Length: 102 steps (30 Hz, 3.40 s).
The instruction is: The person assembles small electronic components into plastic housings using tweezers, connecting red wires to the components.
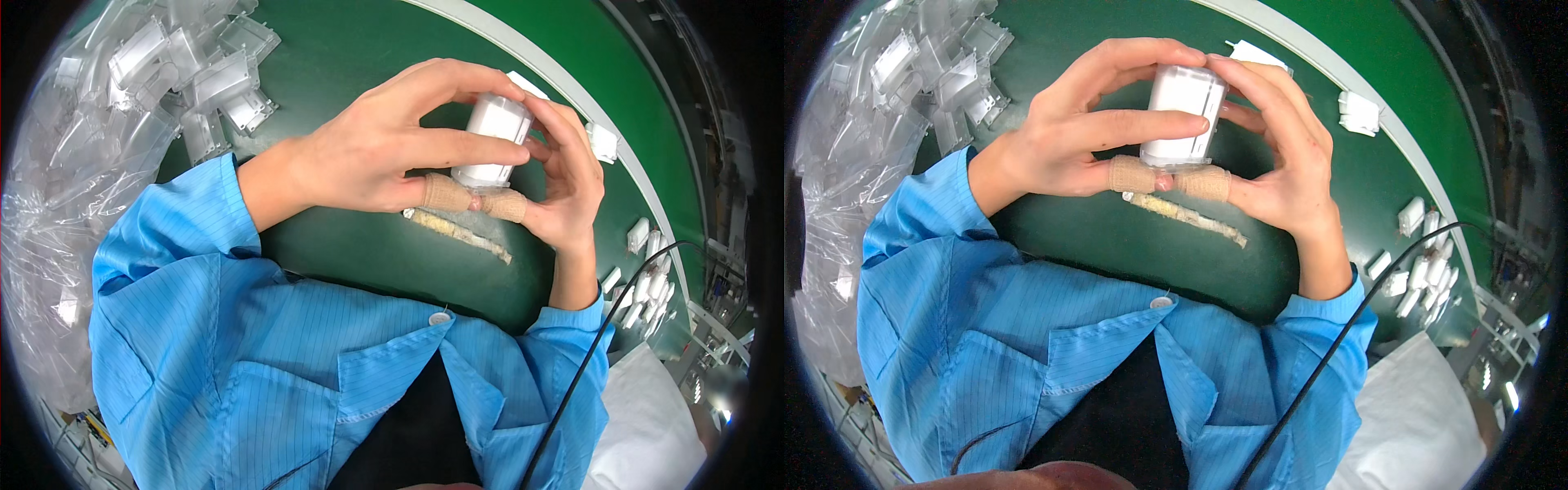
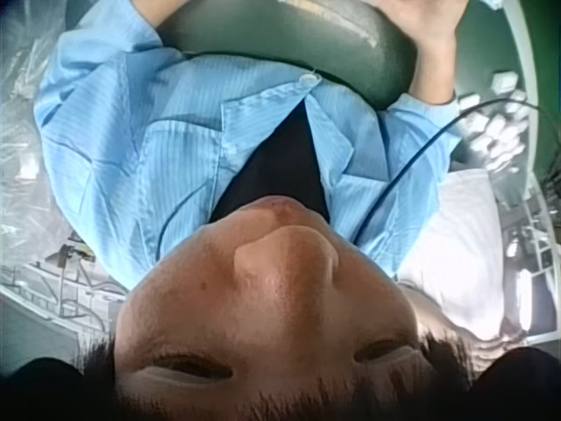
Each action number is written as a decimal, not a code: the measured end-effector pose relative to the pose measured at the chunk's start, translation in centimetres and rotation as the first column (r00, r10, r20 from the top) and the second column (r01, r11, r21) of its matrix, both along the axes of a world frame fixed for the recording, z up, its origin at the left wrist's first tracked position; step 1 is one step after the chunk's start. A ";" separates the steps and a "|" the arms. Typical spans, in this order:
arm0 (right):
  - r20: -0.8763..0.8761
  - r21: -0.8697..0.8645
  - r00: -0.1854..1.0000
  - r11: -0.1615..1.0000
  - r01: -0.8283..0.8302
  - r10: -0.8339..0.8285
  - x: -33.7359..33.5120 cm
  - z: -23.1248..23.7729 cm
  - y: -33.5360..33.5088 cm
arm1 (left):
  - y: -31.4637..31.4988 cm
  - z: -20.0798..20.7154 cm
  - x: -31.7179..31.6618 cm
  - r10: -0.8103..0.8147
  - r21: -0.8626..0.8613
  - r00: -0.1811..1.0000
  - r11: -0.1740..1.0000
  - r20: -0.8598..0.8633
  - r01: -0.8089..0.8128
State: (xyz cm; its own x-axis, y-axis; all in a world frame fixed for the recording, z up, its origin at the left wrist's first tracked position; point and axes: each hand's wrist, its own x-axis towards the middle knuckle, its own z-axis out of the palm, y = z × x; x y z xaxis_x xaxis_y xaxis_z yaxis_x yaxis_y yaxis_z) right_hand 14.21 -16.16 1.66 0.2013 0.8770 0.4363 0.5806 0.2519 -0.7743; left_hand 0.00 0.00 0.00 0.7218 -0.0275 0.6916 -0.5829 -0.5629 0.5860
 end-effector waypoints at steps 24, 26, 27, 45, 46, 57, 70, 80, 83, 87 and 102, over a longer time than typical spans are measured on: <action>-0.010 0.053 0.999 0.998 -0.030 0.031 0.0 -0.7 0.1 | 0.5 0.9 -0.1 -0.046 -0.016 0.997 0.999 -0.061 0.045; -0.025 0.063 0.999 0.997 -0.036 0.038 0.1 -0.8 0.1 | 0.6 0.9 -0.1 -0.037 -0.007 0.998 0.999 -0.060 0.037; -0.024 0.064 0.999 0.997 -0.035 0.037 0.1 -0.7 0.1 | 0.6 0.9 -0.1 -0.038 -0.006 0.998 0.999 -0.059 0.038; 0.098 0.083 0.992 0.994 0.067 -0.075 0.3 -0.2 0.2 | 1.1 0.8 0.0 -0.009 -0.031 0.990 1.000 -0.142 0.004; 0.094 0.084 0.992 0.994 0.072 -0.080 0.3 -0.1 0.2 | 1.0 0.6 0.0 -0.013 -0.030 0.989 1.000 -0.146 0.009; 0.174 0.072 0.981 0.995 0.072 -0.084 0.3 0.8 0.3 | 0.1 -0.3 0.3 0.048 -0.209 0.996 0.976 -0.081 -0.064; 0.213 0.127 0.973 0.990 0.061 -0.087 0.0 0.5 0.1 | 0.7 0.3 0.2 0.058 0.097 0.998 0.994 0.017 -0.059; 0.052 -0.043 0.994 0.994 0.096 -0.094 0.2 0.0 0.2 | 1.0 0.0 0.2 0.036 -0.056 0.979 0.997 -0.198 -0.048; 0.111 -0.022 0.987 0.992 0.120 -0.117 0.2 0.2 0.3 | 1.1 0.2 0.2 0.043 -0.004 0.989 0.999 -0.140 -0.044; 0.218 -0.016 0.970 0.994 0.111 -0.104 0.3 0.4 0.4 | 1.0 0.6 0.1 0.072 0.020 0.983 0.997 -0.171 -0.069; 0.223 0.110 0.969 0.991 0.081 -0.104 0.6 -0.1 0.5 | 0.3 0.8 0.3 0.106 0.053 0.993 0.993 -0.043 -0.104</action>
State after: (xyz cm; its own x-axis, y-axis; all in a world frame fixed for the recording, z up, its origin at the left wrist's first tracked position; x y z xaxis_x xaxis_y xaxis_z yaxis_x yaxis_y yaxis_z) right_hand 14.81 -15.66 1.60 0.1650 0.8094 0.5636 0.7631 0.2573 -0.5929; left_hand 0.32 0.33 0.82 0.7535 0.0157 0.6572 -0.4921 -0.6494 0.5797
